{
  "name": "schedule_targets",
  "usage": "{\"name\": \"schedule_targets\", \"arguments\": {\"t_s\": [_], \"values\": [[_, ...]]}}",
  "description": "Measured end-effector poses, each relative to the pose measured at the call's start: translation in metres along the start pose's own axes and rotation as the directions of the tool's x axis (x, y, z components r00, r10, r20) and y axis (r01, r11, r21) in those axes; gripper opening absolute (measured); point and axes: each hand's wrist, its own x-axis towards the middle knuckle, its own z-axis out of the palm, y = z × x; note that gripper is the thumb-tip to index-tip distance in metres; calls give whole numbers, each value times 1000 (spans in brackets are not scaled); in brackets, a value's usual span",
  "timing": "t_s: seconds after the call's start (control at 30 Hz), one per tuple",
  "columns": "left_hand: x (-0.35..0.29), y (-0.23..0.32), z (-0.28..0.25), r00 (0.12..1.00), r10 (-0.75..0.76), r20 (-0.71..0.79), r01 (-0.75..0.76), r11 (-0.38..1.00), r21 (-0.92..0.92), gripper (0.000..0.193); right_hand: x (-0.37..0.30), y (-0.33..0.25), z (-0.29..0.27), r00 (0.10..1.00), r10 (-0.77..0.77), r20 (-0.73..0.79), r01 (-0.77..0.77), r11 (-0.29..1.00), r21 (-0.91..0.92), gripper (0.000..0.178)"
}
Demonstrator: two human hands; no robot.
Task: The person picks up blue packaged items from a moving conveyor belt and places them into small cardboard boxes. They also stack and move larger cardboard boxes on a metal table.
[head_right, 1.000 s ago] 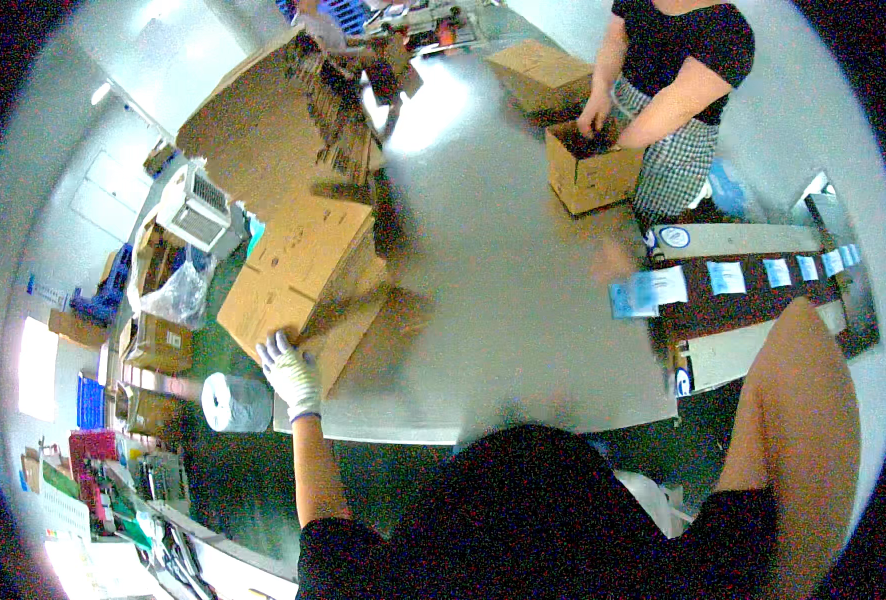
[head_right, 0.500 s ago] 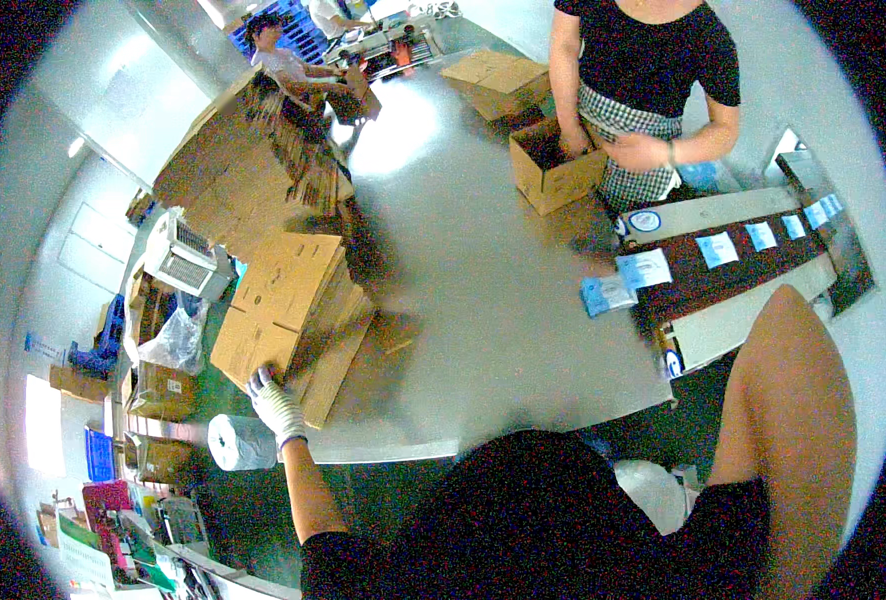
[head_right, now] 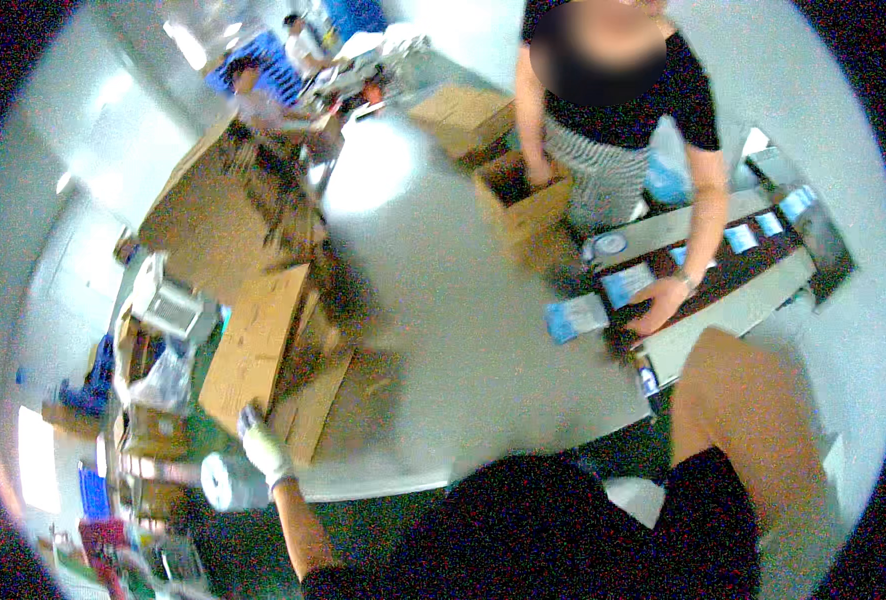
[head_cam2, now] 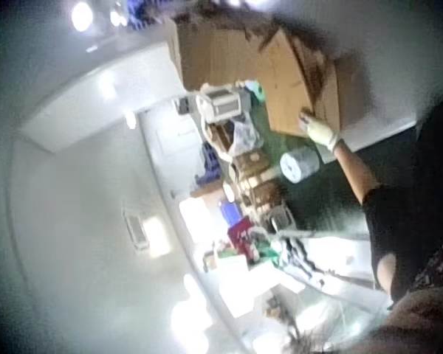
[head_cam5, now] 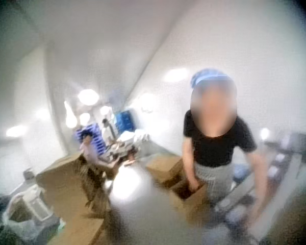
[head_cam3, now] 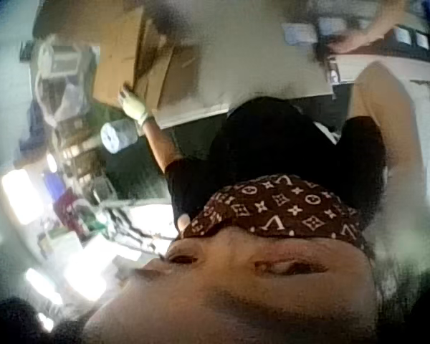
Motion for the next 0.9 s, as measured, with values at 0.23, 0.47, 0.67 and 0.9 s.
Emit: {"name": "schedule_targets", "arguments": {"t_s": [0.23,0.47,0.67,0.9], "values": [[-4,22,-23,995,25,-98,-27,1000,-14,45,-17,8,-8,997,-15,-82,18,999,32,51],[-2,98,-99,960,-72,-271,-23,943,-332,34,-49,9,-40,993,-40,-110,38,999,-21,52],[-33,117,-175,980,-23,-198,-5,991,-137,35,-56,33,-26,993,-44,-105,49,998,37,54],[-56,158,-173,909,-401,-117,191,648,-737,28,-74,58,-35,953,14,-302,15,996,93,55]]}}
